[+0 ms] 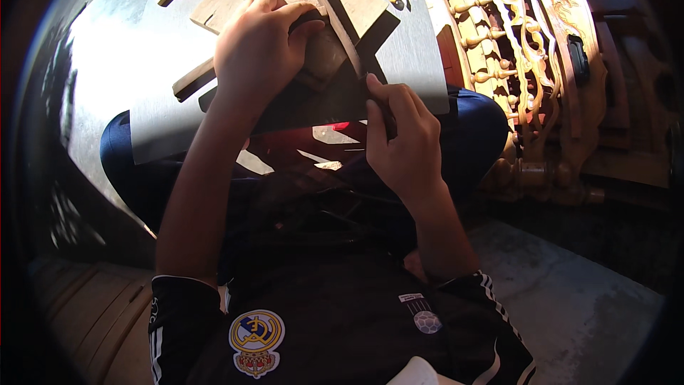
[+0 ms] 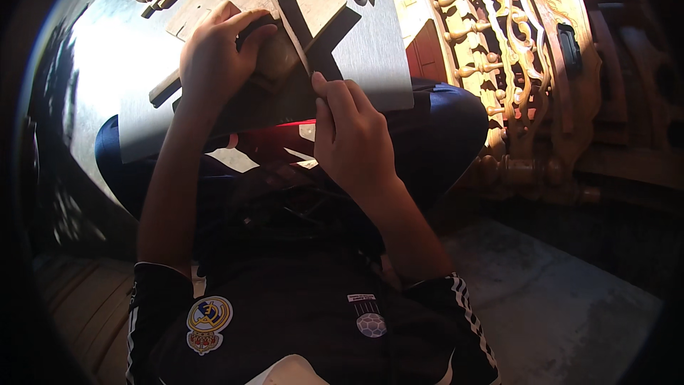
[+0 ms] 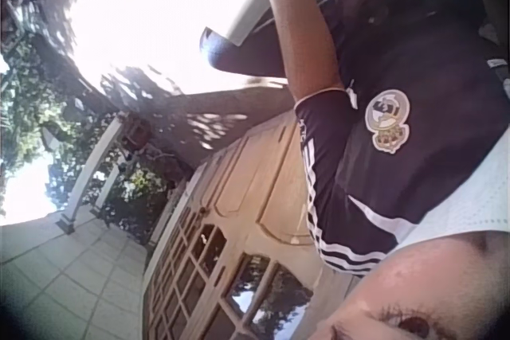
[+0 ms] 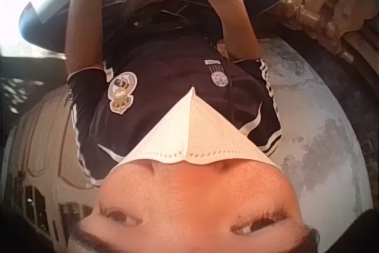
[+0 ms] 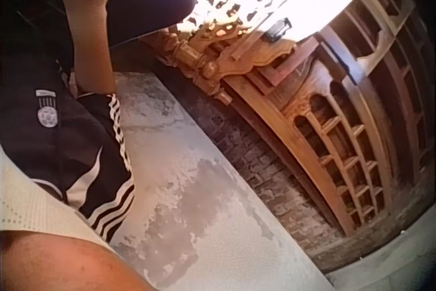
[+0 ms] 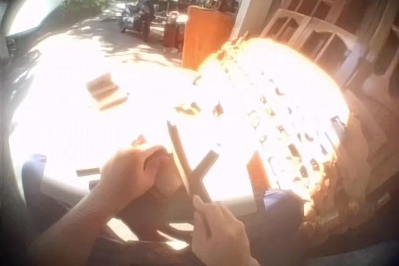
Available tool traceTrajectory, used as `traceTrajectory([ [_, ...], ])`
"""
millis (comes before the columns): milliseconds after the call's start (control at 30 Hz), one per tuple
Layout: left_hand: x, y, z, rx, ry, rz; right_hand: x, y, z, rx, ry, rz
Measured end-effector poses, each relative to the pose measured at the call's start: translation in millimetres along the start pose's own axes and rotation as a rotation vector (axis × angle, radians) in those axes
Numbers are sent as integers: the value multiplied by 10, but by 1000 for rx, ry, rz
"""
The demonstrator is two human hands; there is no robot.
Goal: The recorder measures, marks with a pen and square ruler, and then saws a small piece of wood in a workshop environment.
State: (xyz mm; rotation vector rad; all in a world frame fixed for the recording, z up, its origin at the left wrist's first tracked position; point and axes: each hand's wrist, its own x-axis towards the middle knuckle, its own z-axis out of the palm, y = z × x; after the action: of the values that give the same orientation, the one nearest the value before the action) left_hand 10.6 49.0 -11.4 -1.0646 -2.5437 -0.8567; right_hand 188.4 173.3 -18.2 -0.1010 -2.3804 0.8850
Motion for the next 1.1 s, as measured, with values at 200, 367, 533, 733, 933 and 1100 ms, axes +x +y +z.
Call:
traceTrajectory([
  [200, 7, -43, -10, 3, 9, 18, -415, -382, -404, -127, -147, 293],
  [367, 24, -34, 13, -77, 17, 34, 235, -19, 20, -44, -39, 57],
  [533, 6, -23, -21, -57, 28, 20, 76, -125, -46, -88, -44, 36],
  [733, 34, -51, 43, -29, 40, 30, -315, -420, -408, -128, -128, 171],
  [933, 92, -143, 10, -31, 18, -33, -50, -253, -483, -89, -106, 76],
  [1100, 117, -147, 22, -16, 31, -8, -21, 21, -524, -56, -73, 143],
])
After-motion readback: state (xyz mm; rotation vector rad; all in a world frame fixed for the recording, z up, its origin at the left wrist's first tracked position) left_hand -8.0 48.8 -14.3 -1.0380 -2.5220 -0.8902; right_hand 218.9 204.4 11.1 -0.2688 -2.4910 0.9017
